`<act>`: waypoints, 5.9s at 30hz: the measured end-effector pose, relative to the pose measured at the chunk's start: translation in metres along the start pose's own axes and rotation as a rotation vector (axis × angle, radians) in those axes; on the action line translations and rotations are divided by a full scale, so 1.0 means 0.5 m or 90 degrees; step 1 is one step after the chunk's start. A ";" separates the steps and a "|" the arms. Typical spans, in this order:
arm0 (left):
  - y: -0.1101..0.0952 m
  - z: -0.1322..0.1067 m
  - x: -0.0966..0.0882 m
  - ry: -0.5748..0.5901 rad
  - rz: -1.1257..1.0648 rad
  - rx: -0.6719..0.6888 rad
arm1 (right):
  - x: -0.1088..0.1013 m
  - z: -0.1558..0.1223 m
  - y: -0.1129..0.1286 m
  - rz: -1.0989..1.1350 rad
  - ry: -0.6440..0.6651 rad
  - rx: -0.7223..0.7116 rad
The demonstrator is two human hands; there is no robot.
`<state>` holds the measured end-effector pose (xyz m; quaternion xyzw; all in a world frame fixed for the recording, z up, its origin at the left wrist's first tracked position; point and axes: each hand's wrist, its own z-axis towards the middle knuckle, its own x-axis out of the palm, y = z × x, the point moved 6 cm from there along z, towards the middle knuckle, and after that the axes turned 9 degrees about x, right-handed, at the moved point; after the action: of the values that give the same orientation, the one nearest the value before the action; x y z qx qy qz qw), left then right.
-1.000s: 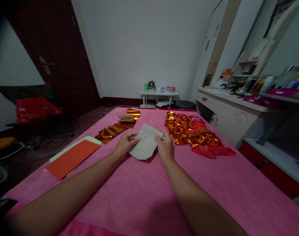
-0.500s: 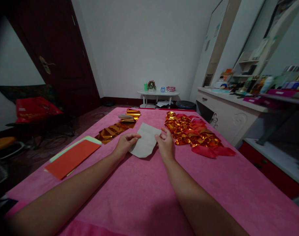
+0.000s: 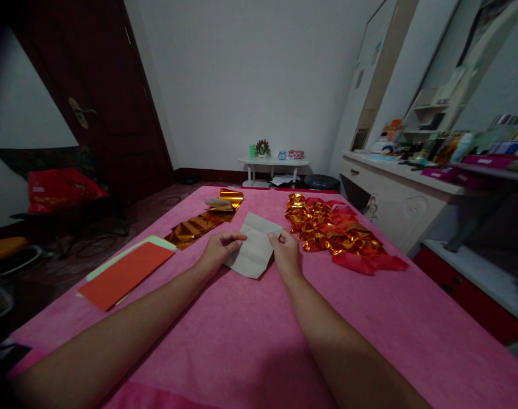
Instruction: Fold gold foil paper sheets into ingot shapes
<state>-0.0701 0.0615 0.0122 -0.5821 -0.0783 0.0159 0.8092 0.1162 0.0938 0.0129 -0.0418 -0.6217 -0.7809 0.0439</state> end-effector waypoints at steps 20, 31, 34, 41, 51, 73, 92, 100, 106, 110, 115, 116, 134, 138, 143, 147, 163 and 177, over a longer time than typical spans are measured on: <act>0.003 -0.014 0.018 0.092 -0.104 -0.098 | 0.004 -0.006 0.005 0.035 0.019 0.038; 0.008 0.008 0.001 0.079 -0.239 -0.075 | -0.017 -0.008 -0.006 0.222 -0.093 0.144; 0.000 -0.016 0.042 0.236 -0.079 -0.027 | -0.019 -0.005 -0.007 0.226 -0.101 0.122; -0.064 -0.051 0.084 0.222 -0.045 0.097 | 0.018 -0.036 0.001 0.140 -0.085 0.095; -0.006 -0.005 -0.008 -0.074 -0.071 -0.006 | 0.063 -0.061 0.024 0.081 0.052 0.128; -0.050 0.030 -0.077 -0.066 0.346 0.273 | 0.056 -0.039 0.025 -0.304 0.115 -0.102; 0.019 0.052 -0.079 0.115 0.222 0.062 | 0.037 -0.024 0.017 -0.361 0.082 -0.086; 0.003 0.047 -0.099 -0.083 0.057 0.018 | 0.039 -0.045 0.071 -0.211 0.043 -0.208; 0.016 0.036 -0.068 -0.065 -0.151 -0.065 | 0.052 -0.068 0.097 -0.224 0.070 -0.294; 0.019 0.030 -0.071 -0.111 -0.227 -0.037 | 0.070 -0.078 0.096 -0.245 0.130 -0.306; 0.009 0.022 -0.059 -0.067 -0.219 -0.005 | 0.077 -0.075 0.086 -0.263 0.147 -0.292; 0.009 0.021 -0.055 -0.052 -0.210 -0.006 | 0.077 -0.074 0.085 -0.263 0.145 -0.294; 0.009 0.014 -0.018 0.051 -0.142 0.000 | 0.046 -0.043 0.061 -0.236 0.042 -0.201; -0.001 0.006 -0.010 0.060 -0.198 -0.046 | 0.047 -0.046 0.069 -0.233 0.047 -0.214; -0.010 0.007 -0.015 0.044 -0.250 -0.040 | 0.049 -0.050 0.073 -0.213 0.061 -0.228; -0.007 0.010 -0.015 0.046 -0.272 -0.029 | 0.051 -0.048 0.063 -0.172 0.080 -0.209; -0.003 0.009 -0.016 0.058 -0.272 -0.042 | 0.055 -0.049 0.061 -0.183 0.104 -0.186; 0.016 0.014 -0.019 0.070 -0.262 -0.066 | 0.044 -0.041 0.051 -0.227 0.077 -0.153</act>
<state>-0.0801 0.0695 0.0059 -0.5946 -0.1515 -0.1853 0.7676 0.0974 0.0679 0.0357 0.1103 -0.5178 -0.8460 -0.0630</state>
